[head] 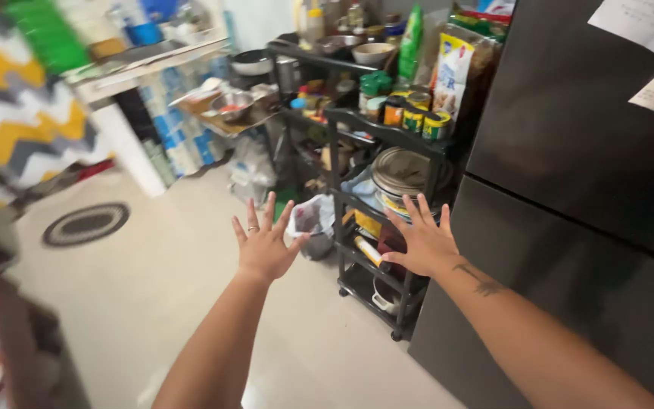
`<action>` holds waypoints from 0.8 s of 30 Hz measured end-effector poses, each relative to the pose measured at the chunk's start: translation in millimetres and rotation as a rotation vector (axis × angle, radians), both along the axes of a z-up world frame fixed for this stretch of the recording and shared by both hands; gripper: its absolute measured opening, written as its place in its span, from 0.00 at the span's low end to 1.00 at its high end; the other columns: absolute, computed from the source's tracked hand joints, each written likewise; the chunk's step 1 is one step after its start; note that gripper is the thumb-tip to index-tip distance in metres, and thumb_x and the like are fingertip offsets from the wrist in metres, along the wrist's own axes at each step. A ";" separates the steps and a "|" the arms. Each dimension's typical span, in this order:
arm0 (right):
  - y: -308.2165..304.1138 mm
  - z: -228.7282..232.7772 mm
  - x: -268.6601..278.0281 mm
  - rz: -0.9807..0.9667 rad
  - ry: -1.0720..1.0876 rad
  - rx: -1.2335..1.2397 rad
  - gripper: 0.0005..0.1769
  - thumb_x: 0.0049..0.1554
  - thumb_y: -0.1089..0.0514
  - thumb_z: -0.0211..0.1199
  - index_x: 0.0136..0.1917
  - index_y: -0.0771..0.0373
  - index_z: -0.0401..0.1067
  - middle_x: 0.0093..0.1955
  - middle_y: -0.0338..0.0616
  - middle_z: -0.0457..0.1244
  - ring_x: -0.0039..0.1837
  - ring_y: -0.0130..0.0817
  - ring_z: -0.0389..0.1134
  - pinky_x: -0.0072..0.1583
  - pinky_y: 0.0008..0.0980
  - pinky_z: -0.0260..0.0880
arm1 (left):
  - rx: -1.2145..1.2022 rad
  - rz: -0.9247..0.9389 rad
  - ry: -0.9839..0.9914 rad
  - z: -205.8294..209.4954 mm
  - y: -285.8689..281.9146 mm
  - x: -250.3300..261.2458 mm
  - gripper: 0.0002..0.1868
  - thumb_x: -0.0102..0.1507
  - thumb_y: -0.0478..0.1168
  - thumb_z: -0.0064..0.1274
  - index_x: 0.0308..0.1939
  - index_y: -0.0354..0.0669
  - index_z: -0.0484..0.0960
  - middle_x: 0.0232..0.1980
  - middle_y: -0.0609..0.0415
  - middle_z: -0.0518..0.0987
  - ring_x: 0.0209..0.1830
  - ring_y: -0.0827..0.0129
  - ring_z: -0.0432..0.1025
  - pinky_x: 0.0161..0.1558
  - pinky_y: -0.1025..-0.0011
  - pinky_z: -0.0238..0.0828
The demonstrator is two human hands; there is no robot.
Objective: Place a water bottle and utensils on a dining table.
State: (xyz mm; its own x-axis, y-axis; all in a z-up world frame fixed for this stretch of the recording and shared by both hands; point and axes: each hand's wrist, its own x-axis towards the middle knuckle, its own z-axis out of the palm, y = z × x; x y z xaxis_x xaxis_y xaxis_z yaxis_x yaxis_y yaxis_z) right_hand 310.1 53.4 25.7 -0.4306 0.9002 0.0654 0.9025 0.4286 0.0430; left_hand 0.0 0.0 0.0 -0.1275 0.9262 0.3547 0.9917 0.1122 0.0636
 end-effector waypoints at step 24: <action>101.7 2.8 45.3 -0.237 -0.554 0.121 0.50 0.55 0.38 0.64 0.80 0.62 0.50 0.84 0.50 0.41 0.84 0.46 0.33 0.77 0.57 0.31 | 0.159 -0.774 -0.057 18.4 259.0 151.7 0.47 0.58 0.66 0.55 0.77 0.61 0.57 0.83 0.51 0.44 0.83 0.46 0.34 0.73 0.35 0.28</action>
